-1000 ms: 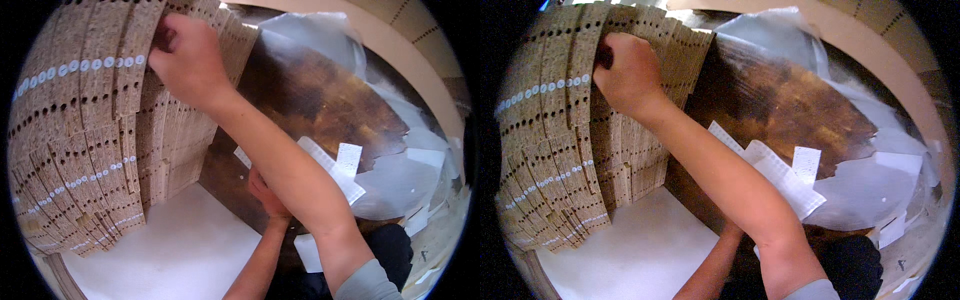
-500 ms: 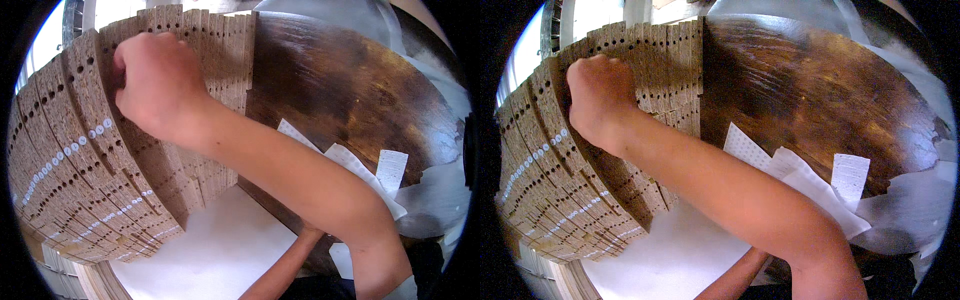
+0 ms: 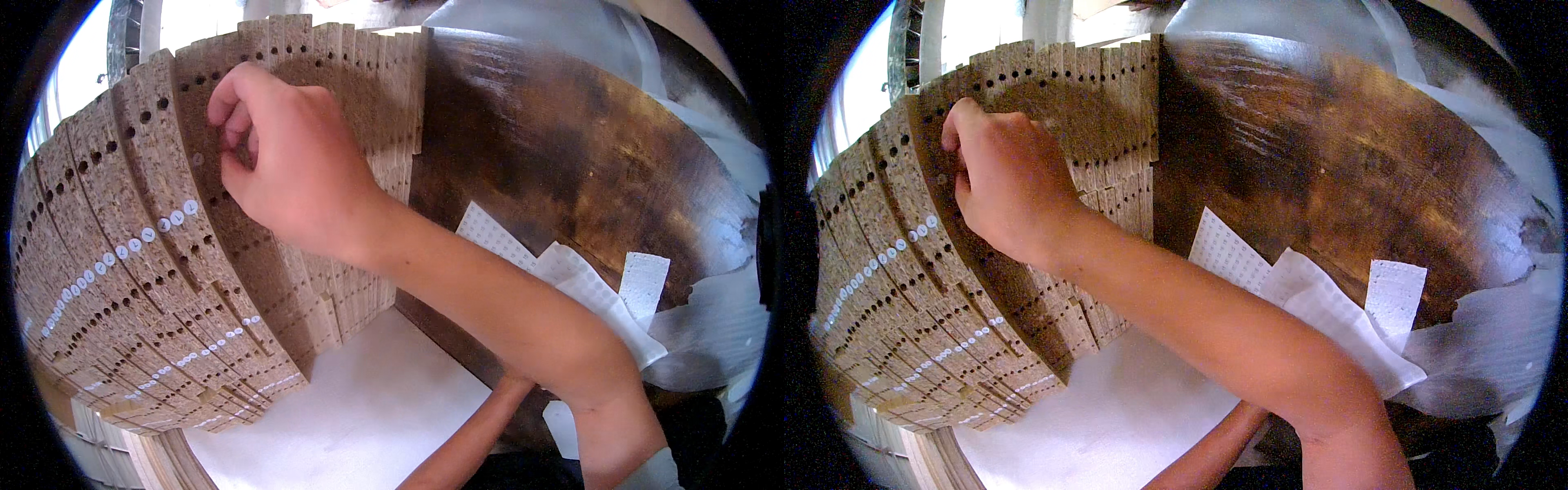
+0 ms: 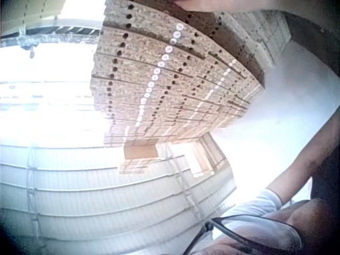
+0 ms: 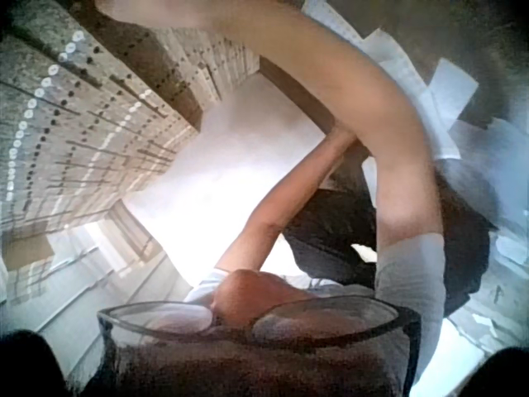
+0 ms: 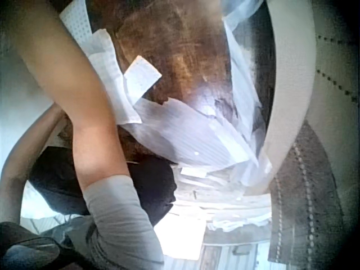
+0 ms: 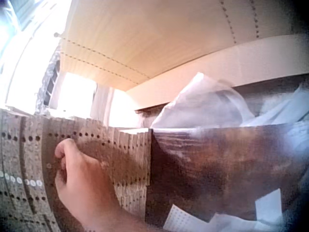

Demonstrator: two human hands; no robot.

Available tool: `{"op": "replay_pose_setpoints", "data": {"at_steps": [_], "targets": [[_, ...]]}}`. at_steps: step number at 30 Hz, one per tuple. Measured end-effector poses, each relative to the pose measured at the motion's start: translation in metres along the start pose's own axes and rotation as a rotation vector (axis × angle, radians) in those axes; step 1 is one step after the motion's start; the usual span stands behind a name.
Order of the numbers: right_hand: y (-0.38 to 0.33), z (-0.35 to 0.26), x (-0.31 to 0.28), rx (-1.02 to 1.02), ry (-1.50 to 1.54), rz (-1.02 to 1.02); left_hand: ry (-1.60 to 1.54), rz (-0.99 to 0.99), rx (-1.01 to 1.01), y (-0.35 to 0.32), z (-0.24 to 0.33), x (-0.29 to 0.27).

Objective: The person applies white circular labels to a vertical stack of wooden boards. The person peels labels one by one from a sheet and presses them onto the ends of the boards.

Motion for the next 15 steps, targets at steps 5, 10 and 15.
{"op": "replay_pose_setpoints", "data": {"at_steps": [5, 10, 15], "targets": [[0.005, 0.0, 0.003, -0.094, -0.114, -0.004, 0.001, 0.0, -0.003, 0.002, 0.001, 0.0], [0.006, -0.001, 0.001, -0.112, -0.255, 0.036, -0.001, 0.003, -0.003, 0.004, 0.003, 0.0], [0.003, 0.003, -0.014, 0.148, -0.03, 0.014, -0.009, 0.009, 0.004, 0.005, 0.008, -0.001]]}}
Point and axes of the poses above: each hand's wrist, its own y-axis towards the middle knuckle, its own x-axis out of the palm, z = x × y, the point moved 1 cm from there along y, towards the middle knuckle, and after that the axes turned 5 degrees about x, right-handed, at the moved point
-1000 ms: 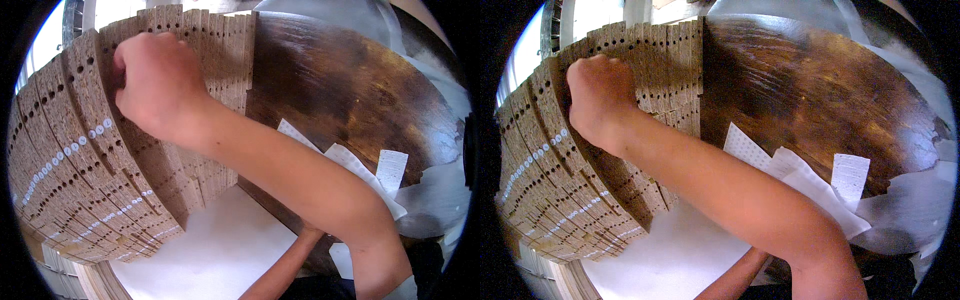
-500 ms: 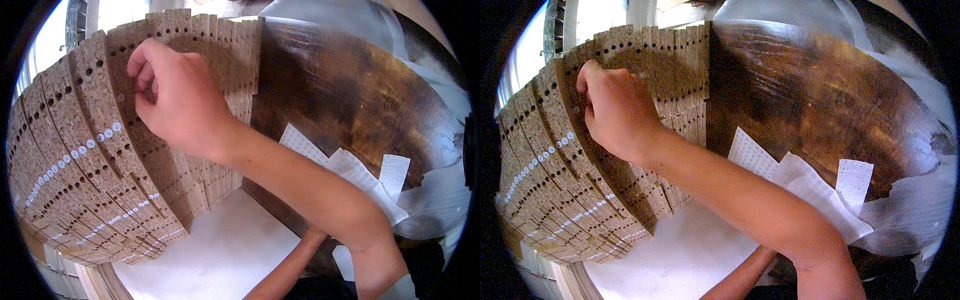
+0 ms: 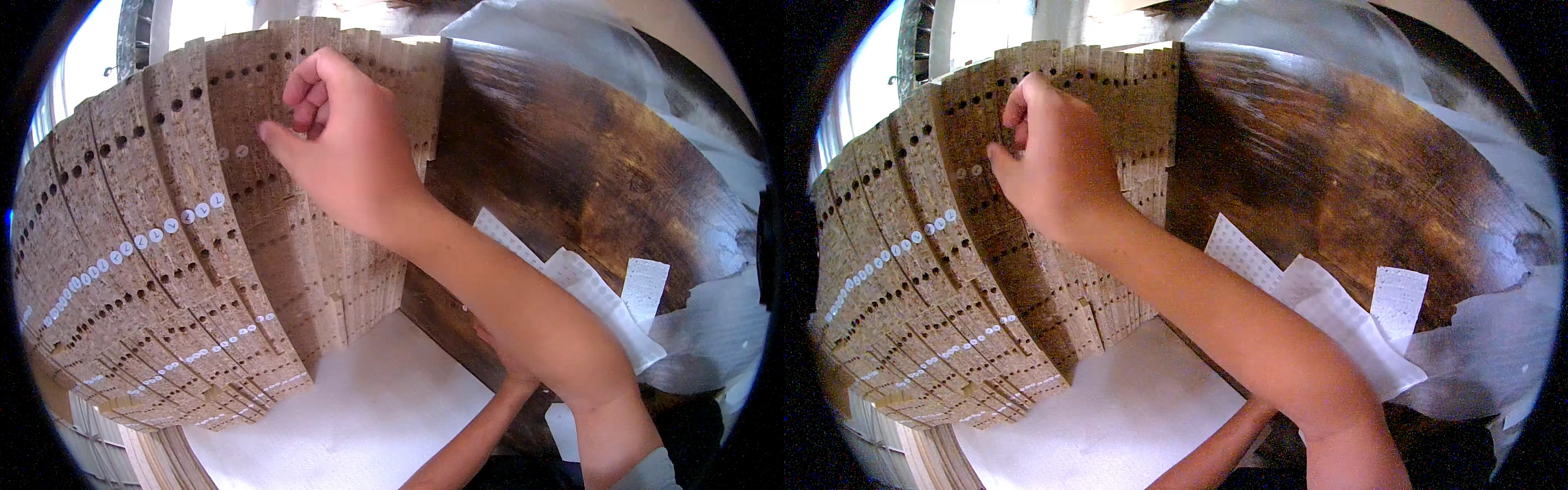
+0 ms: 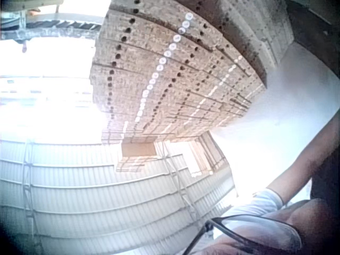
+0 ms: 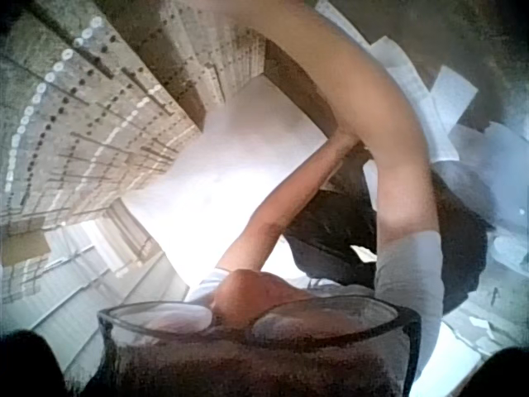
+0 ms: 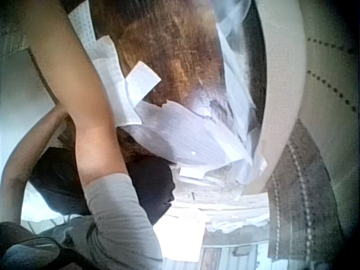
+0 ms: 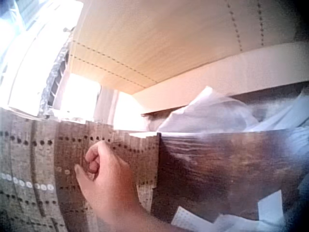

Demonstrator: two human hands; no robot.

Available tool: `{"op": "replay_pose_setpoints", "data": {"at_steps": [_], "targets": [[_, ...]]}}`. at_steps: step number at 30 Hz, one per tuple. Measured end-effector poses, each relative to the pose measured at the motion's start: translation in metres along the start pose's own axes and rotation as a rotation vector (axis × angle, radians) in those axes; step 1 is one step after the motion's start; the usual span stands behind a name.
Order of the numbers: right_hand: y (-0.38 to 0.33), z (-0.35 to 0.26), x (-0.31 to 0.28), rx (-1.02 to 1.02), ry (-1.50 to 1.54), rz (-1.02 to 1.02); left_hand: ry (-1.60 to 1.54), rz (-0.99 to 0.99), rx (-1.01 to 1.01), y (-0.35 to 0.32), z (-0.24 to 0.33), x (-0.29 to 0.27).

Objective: The person applies white circular labels to a vertical stack of wooden boards. The person peels labels one by one from a sheet and presses them onto the ends of the boards.

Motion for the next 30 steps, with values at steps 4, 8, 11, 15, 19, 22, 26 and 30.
{"op": "replay_pose_setpoints", "data": {"at_steps": [4, 8, 11, 15, 19, 22, 26, 30], "targets": [[-0.013, -0.006, 0.006, -0.045, 0.189, -0.017, 0.006, 0.015, -0.005, 0.002, 0.0, 0.0], [-0.007, 0.0, 0.014, -0.238, 0.119, 0.036, -0.002, 0.016, -0.009, 0.003, -0.001, 0.0], [-0.003, 0.002, 0.017, -0.278, 0.036, 0.061, 0.003, 0.025, -0.015, 0.004, -0.005, -0.003], [0.0, 0.0, 0.02, -0.342, -0.056, 0.061, 0.01, 0.032, -0.016, 0.005, -0.005, -0.004], [0.002, 0.002, 0.015, -0.391, -0.174, 0.117, 0.005, 0.039, -0.018, 0.005, 0.001, -0.002], [0.003, 0.008, 0.0, -0.15, -0.199, 0.11, -0.012, 0.041, -0.022, 0.005, 0.007, 0.002], [-0.022, 0.003, -0.023, 0.077, -0.153, 0.004, -0.036, 0.073, -0.081, 0.006, 0.008, 0.004], [-0.059, 0.003, -0.056, 0.037, -0.359, -0.108, 0.163, 0.155, 0.0, 0.031, 0.0, -0.006]]}}
Point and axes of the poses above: each hand's wrist, its own y-axis towards the middle knuckle, its own x-axis out of the palm, z = x × y, the point moved 1 cm from there along y, towards the middle knuckle, and after that the axes turned 5 degrees about x, right-handed, at the moved point
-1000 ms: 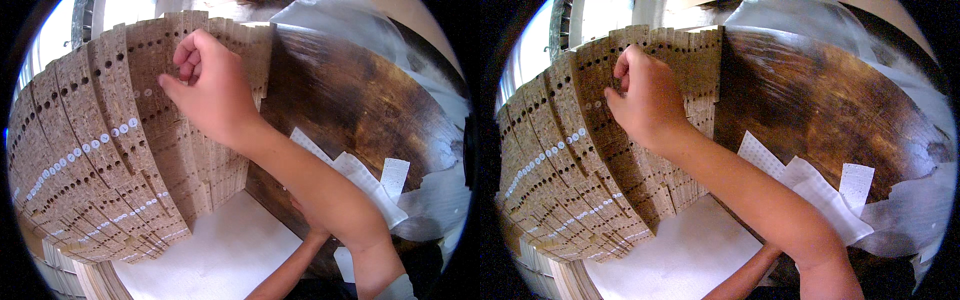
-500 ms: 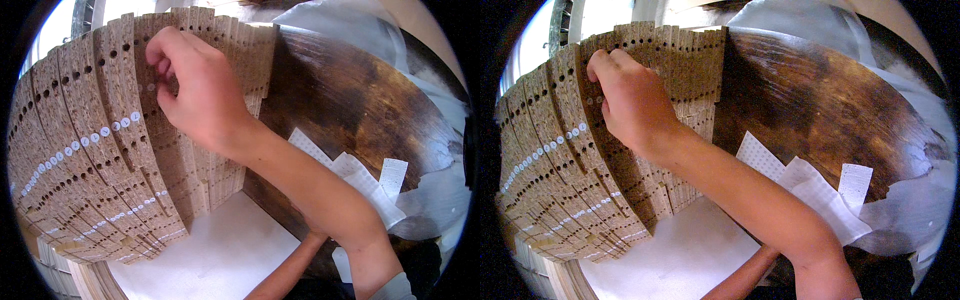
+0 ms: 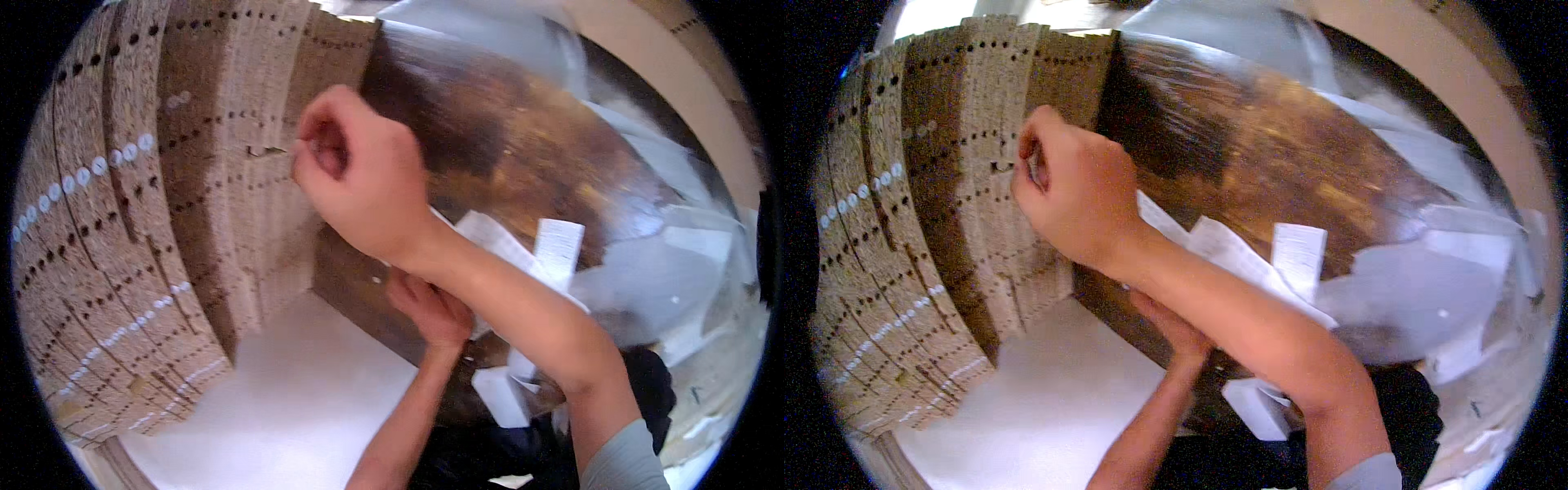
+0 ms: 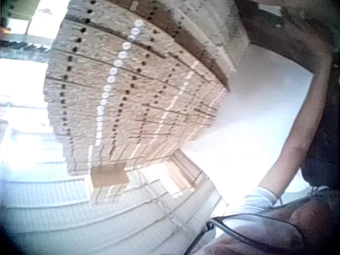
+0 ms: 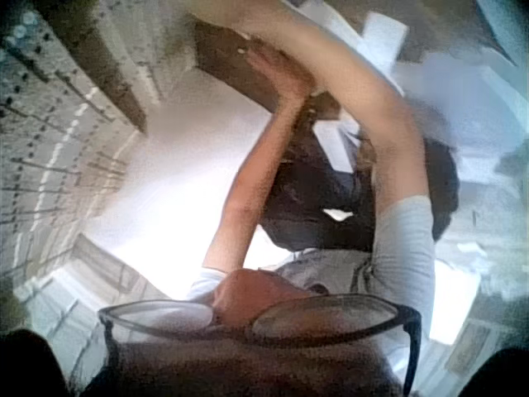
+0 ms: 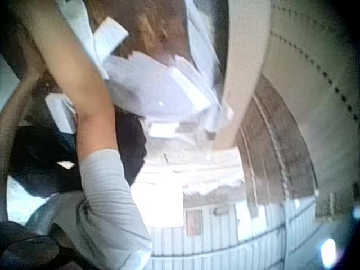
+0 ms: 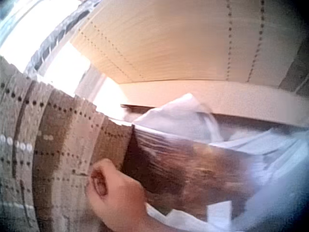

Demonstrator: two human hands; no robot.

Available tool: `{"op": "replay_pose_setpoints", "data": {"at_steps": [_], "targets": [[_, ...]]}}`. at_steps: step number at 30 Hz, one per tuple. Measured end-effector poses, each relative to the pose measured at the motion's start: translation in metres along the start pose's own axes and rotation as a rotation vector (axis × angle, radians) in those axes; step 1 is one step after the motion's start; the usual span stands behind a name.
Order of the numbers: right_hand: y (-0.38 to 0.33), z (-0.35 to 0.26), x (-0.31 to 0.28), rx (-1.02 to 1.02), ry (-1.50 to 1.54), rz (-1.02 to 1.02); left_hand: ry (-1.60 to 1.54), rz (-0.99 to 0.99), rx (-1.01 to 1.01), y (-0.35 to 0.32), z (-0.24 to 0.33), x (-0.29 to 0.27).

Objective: The person applies white circular labels to a vertical stack of wooden boards. The person peels labels one by one from a sheet and presses them onto the ends of the boards.

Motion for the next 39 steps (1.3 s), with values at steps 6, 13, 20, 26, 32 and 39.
{"op": "replay_pose_setpoints", "data": {"at_steps": [6, 13, 20, 26, 32, 39], "targets": [[-0.019, -0.008, -0.035, -0.627, -0.516, -0.641, -0.064, -0.037, -0.069, 0.006, -0.005, -0.008], [-0.09, 0.021, -0.1, -0.622, -0.87, -0.829, -0.106, 0.036, -0.02, 0.005, 0.004, -0.006], [-0.094, 0.036, -0.097, -0.805, -0.873, -0.929, -0.215, 0.086, -0.013, 0.002, 0.003, -0.003], [-0.094, 0.037, -0.095, -0.986, -0.805, -0.931, -0.226, 0.073, -0.035, 0.004, 0.004, -0.012], [-0.093, 0.043, -0.098, -0.778, -0.731, -0.961, -0.21, 0.076, -0.008, 0.002, 0.001, -0.008], [-0.04, -0.002, -0.061, -0.018, -0.18, -0.549, -0.064, 0.017, 0.009, 0.002, 0.001, -0.007]]}}
Point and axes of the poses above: each hand's wrist, its own y-axis towards the middle knuckle, its own x-axis out of the palm, z = x × y, the point moved 1 cm from there along y, towards the middle knuckle, and after that the axes turned 5 degrees about x, right-handed, at the moved point
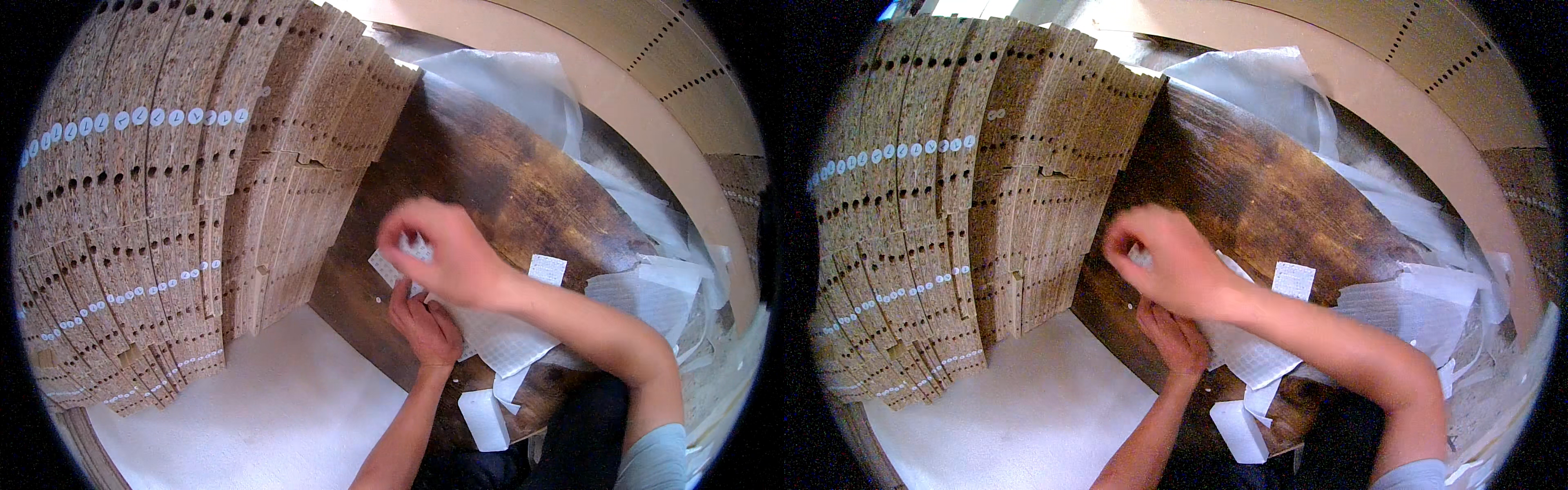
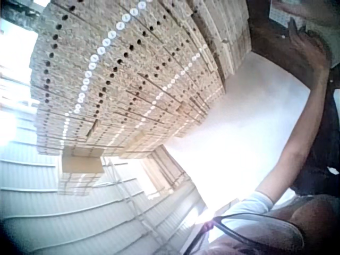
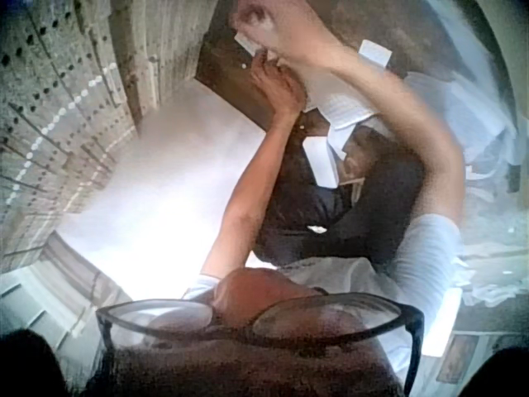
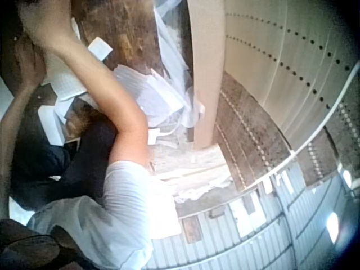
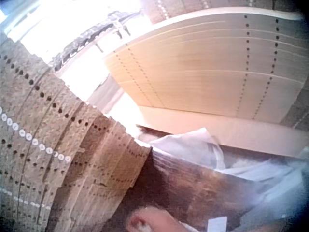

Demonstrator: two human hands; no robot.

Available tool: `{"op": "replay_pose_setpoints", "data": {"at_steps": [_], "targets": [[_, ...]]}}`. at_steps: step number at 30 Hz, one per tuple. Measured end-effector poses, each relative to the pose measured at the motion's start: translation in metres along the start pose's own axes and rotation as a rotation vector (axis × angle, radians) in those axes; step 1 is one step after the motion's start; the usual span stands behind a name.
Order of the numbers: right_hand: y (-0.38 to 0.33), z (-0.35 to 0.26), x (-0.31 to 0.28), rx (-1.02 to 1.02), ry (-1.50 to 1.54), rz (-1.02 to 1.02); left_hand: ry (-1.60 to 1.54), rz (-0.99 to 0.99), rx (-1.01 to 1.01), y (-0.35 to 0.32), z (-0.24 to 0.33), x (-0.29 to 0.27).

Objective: The person applies white circular labels to a vertical stack of wooden boards. The person peels labels one by one from a sheet and presses them onto the ends of the boards.

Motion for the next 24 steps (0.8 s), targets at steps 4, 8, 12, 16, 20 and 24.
{"op": "replay_pose_setpoints", "data": {"at_steps": [4, 8, 12, 16, 20, 24], "targets": [[0.083, -0.028, 0.004, -0.096, 0.137, 0.213, 0.039, -0.052, -0.018, 0.005, 0.006, -0.004], [0.123, -0.035, 0.013, -0.155, 0.17, 0.354, 0.03, -0.035, -0.019, 0.005, 0.005, -0.004], [0.138, -0.03, 0.026, -0.167, 0.191, 0.426, 0.051, -0.034, -0.01, 0.002, 0.003, -0.002], [0.149, -0.031, 0.032, -0.16, 0.248, 0.508, 0.051, -0.013, 0.004, 0.002, 0.002, -0.001], [0.152, -0.03, 0.035, -0.182, 0.128, 0.585, 0.051, -0.02, 0.001, 0.002, 0.004, -0.001], [0.151, -0.033, 0.037, -0.191, 0.074, 0.632, 0.028, -0.017, 0.006, 0.002, 0.005, -0.001]]}}
Point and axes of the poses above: each hand's wrist, its own y-axis towards the middle knuckle, its own x-axis out of the palm, z = x × y, the point moved 1 cm from there along y, towards the middle knuckle, and after that the axes turned 5 degrees about x, right-handed, at the moved point
